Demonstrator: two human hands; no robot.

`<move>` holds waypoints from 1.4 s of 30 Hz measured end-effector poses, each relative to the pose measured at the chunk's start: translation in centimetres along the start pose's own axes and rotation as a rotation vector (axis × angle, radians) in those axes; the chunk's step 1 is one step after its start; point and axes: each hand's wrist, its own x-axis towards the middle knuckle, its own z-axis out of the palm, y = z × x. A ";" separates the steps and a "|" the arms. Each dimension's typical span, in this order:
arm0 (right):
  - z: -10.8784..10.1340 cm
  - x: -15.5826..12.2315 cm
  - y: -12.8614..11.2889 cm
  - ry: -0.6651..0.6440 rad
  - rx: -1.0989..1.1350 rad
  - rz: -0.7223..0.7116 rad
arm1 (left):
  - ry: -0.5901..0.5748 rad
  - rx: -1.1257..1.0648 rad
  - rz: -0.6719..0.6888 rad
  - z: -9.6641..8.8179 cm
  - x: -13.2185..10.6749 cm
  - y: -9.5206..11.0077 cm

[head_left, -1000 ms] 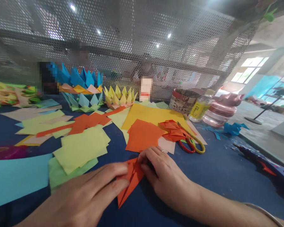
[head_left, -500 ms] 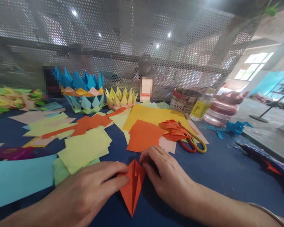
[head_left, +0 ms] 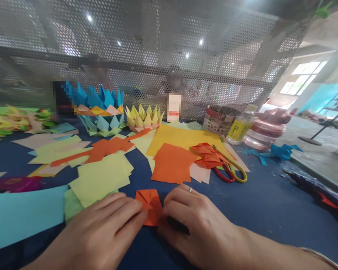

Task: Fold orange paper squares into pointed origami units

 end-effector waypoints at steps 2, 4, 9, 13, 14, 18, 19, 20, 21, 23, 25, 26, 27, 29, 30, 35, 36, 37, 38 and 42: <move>0.0 -0.1 0.1 -0.008 -0.008 -0.022 | -0.006 -0.047 -0.019 -0.2 0.5 0.0; 0.0 -0.2 0.1 -0.001 -0.021 -0.027 | -0.019 -0.127 -0.072 -0.5 1.1 0.0; 0.2 -0.2 0.2 0.018 0.065 0.050 | -0.152 -0.474 -0.195 -1.0 2.2 -1.0; 0.2 0.2 0.0 0.041 0.114 0.204 | -0.218 -0.582 -0.247 -1.1 2.6 -1.8; 0.2 0.3 0.0 0.035 0.113 0.246 | -0.222 -0.584 -0.260 -1.1 2.7 -1.9; 0.0 0.4 -0.3 0.011 0.092 0.341 | -0.267 -0.549 -0.275 -1.0 2.7 -2.1; 0.0 0.4 -0.4 0.005 0.088 0.349 | -0.279 -0.541 -0.280 -1.0 2.8 -2.1; 0.0 0.4 -0.5 0.000 0.083 0.355 | -0.287 -0.536 -0.288 -1.1 2.8 -2.2; 0.0 0.5 -0.6 -0.007 0.078 0.357 | -0.291 -0.536 -0.300 -1.1 2.9 -2.3; -0.1 0.5 -0.7 -0.019 0.066 0.358 | -0.296 -0.543 -0.333 -1.1 3.0 -2.4; -0.3 0.6 -0.7 -0.027 0.051 0.365 | -0.298 -0.553 -0.360 -0.9 3.0 -2.3; -0.3 0.7 -0.8 -0.030 0.045 0.373 | -0.293 -0.553 -0.375 -0.7 3.0 -2.2; -0.4 0.8 -0.8 -0.035 0.041 0.384 | -0.286 -0.546 -0.394 -0.6 2.9 -2.0; -0.5 0.9 -0.8 -0.047 0.033 0.406 | -0.271 -0.526 -0.442 -0.2 2.8 -1.7; -0.6 0.9 -0.9 -0.053 0.029 0.414 | -0.270 -0.516 -0.469 -0.1 2.7 -1.6; -0.6 1.0 -0.9 -0.070 0.015 0.434 | -0.298 -0.486 -0.551 0.2 2.5 -1.4; -0.6 0.9 -0.9 -0.073 0.015 0.434 | -0.294 -0.482 -0.556 0.2 2.5 -1.4; -0.6 0.9 -0.9 -0.077 0.015 0.430 | -0.287 -0.477 -0.556 0.3 2.4 -1.4; -0.5 0.9 -0.9 -0.078 0.015 0.426 | -0.278 -0.471 -0.556 0.3 2.4 -1.3; -0.6 0.9 -0.9 -0.096 0.001 0.417 | -0.213 -0.433 -0.544 0.8 2.1 -1.2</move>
